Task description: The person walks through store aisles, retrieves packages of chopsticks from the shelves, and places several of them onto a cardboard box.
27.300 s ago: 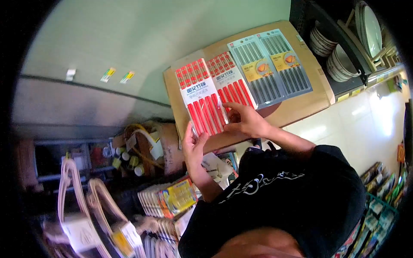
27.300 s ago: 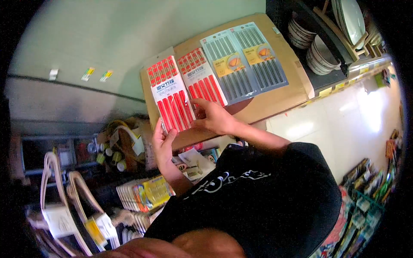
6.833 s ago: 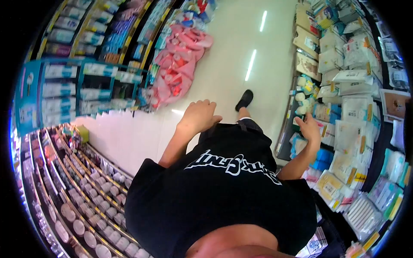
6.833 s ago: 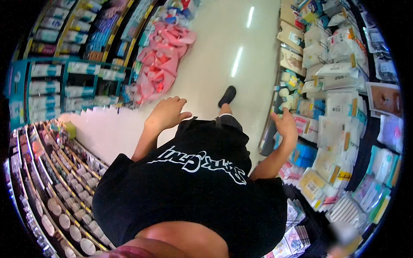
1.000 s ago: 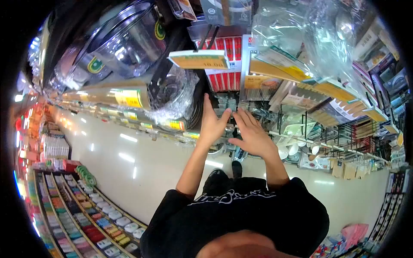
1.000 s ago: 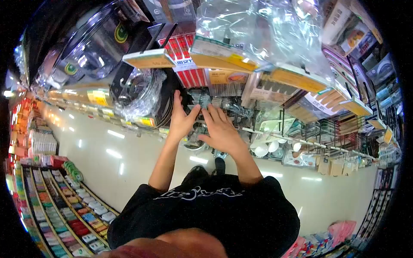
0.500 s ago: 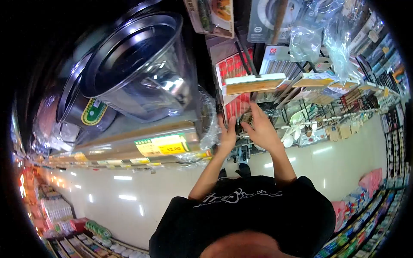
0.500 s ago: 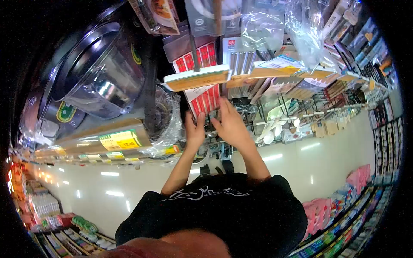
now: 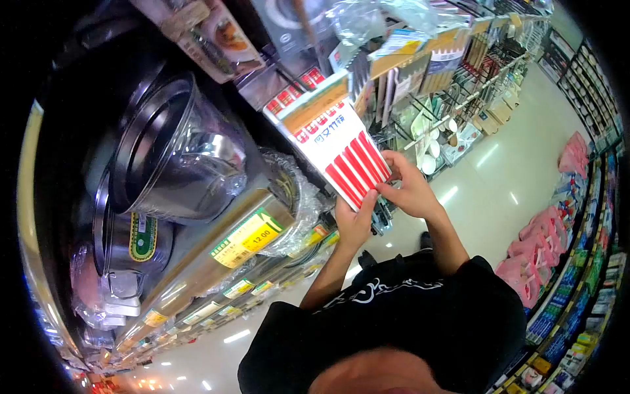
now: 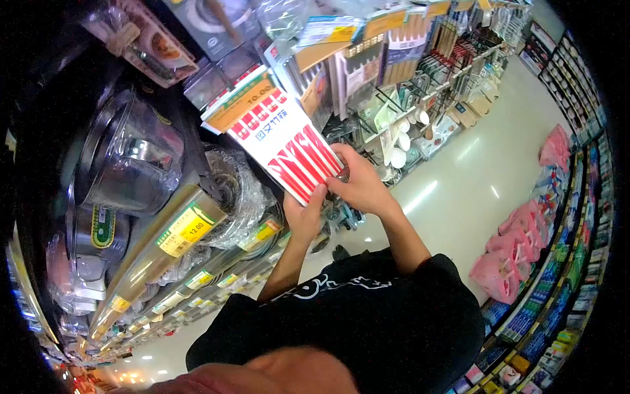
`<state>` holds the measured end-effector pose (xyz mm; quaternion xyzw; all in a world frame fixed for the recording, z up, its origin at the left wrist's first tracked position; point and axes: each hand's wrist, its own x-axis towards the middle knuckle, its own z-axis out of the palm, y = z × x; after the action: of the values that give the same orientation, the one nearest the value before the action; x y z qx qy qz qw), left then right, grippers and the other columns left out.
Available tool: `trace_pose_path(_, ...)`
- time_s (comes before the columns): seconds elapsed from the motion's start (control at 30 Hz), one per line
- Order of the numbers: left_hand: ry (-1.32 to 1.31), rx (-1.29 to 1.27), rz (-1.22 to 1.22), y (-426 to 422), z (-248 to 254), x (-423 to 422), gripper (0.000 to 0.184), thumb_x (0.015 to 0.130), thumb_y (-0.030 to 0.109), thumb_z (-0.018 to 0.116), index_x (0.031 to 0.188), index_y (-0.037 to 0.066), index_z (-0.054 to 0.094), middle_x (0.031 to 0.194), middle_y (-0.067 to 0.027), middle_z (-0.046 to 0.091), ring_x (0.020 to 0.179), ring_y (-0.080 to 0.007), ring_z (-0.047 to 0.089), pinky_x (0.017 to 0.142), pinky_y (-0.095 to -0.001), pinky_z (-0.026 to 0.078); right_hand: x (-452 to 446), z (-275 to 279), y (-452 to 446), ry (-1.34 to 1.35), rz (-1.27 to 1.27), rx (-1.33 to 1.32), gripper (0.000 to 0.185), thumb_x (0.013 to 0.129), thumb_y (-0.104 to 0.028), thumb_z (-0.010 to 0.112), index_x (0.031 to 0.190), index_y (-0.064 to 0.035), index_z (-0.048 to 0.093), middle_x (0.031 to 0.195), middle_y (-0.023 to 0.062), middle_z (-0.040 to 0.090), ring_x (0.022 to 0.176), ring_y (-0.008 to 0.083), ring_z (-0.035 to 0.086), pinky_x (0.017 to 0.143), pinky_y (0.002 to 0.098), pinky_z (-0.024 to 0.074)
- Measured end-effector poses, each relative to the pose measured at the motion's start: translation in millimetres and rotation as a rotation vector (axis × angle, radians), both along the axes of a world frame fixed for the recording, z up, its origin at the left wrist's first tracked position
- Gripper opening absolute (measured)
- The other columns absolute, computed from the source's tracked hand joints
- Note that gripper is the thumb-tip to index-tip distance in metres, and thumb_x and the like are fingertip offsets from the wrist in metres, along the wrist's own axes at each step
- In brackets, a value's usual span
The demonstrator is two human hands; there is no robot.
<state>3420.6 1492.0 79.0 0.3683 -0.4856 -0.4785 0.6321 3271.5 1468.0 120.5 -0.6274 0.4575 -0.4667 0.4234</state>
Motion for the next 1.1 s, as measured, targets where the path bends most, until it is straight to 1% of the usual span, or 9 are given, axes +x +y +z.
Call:
trace_pose_path(0.1,0.022,-0.018,-0.018,17.7,3.4,-12.0,0.034,0.093,0.008,0.065,0.122,-0.003,0.053,0.11,-0.0083,0.064,0.096,-0.0123,0.061,0.086,-0.0275,0.049,-17.6,4.2,11.2,-0.015,0.064,0.097,0.057,0.082,0.0,0.068,0.134,0.0008,0.044,0.118,0.0118,0.062,0.102,0.0169,0.06,0.092,0.0322,0.0475)
trace_pose_path(0.27,0.048,-0.031,0.047,44.0,6.0,-55.0,0.033,0.093,0.007,0.064,0.122,-0.003,0.051,0.109,-0.0089,0.064,0.094,-0.0124,0.062,0.084,-0.0273,0.05,-54.1,11.1,30.7,-0.075,0.131,0.036,0.056,0.081,-0.001,0.066,0.133,0.0018,0.045,0.12,0.0151,0.062,0.108,0.021,0.061,0.095,0.0343,0.0469)
trace_pose_path(0.53,0.048,-0.121,0.092,78.6,-13.1,-200.6,0.033,0.096,0.002,0.057,0.127,-0.004,0.047,0.117,-0.0137,0.061,0.105,-0.0175,0.06,0.093,-0.0319,0.047,-179.3,14.2,78.7,0.181,-0.014,-0.176,0.051,0.082,-0.009,0.064,0.129,0.0017,0.048,0.117,0.019,0.058,0.109,0.0324,0.059,0.095,0.0375,0.0463)
trace_pose_path(0.63,-0.058,-0.093,-0.119,91.1,-30.4,-258.3,0.033,0.096,0.002,0.058,0.126,-0.004,0.047,0.118,-0.014,0.06,0.105,-0.0179,0.06,0.094,-0.0322,0.047,-249.1,-2.6,111.6,0.189,-0.161,-0.151,0.05,0.082,-0.009,0.064,0.128,0.0022,0.048,0.115,0.019,0.057,0.109,0.0331,0.058,0.094,0.0385,0.0468)
trace_pose_path(0.8,-0.128,0.001,-0.557,112.5,-61.3,-354.7,0.026,0.093,0.003,0.063,0.117,-0.004,0.056,0.109,-0.0117,0.065,0.094,-0.0161,0.064,0.085,-0.0311,0.052,-367.9,-17.8,189.3,0.265,-0.444,0.065,0.038,0.078,-0.008,0.07,0.111,0.0026,0.054,0.101,0.0204,0.063,0.098,0.0344,0.062,0.087,0.0395,0.048)
trace_pose_path(0.9,-0.178,0.095,-0.848,120.8,-73.8,-394.9,0.022,0.091,0.003,0.066,0.112,-0.001,0.062,0.103,-0.0059,0.067,0.092,-0.0133,0.063,0.083,-0.0278,0.049,-425.6,-20.5,240.6,0.176,-0.425,0.161,0.04,0.076,-0.011,0.075,0.108,0.0018,0.054,0.098,0.0192,0.064,0.093,0.0342,0.063,0.085,0.0402,0.0486)
trace_pose_path(0.93,-0.185,0.188,-0.959,121.4,-75.5,-407.0,0.029,0.088,0.004,0.07,0.115,-0.001,0.062,0.104,-0.0062,0.068,0.093,-0.0147,0.064,0.086,-0.0294,0.049,-440.1,-24.6,255.8,0.133,-0.428,0.172,0.043,0.074,-0.013,0.078,0.106,0.0011,0.054,0.097,0.0186,0.065,0.092,0.0339,0.064,0.084,0.0403,0.0491)
trace_pose_path(1.03,-0.287,0.11,-1.268,111.4,-67.9,-444.5,0.037,0.084,0.007,0.074,0.118,-0.001,0.062,0.108,-0.0078,0.069,0.097,-0.0165,0.065,0.089,-0.0315,0.049,-470.4,-26.0,290.8,0.176,-0.481,0.285,0.049,0.075,-0.014,0.079,0.114,0.0014,0.053,0.104,0.0187,0.067,0.096,0.0324,0.065,0.087,0.039,0.0492)
trace_pose_path(1.1,-0.345,0.101,-1.423,105.2,-51.9,-474.4,0.035,0.084,0.007,0.073,0.117,-0.002,0.063,0.107,-0.0096,0.07,0.096,-0.0159,0.065,0.088,-0.0314,0.05,-485.6,-37.4,305.2,-0.007,-0.504,0.188,0.057,0.073,-0.016,0.081,0.121,0.0006,0.056,0.111,0.0185,0.067,0.101,0.0312,0.065,0.09,0.0379,0.049)
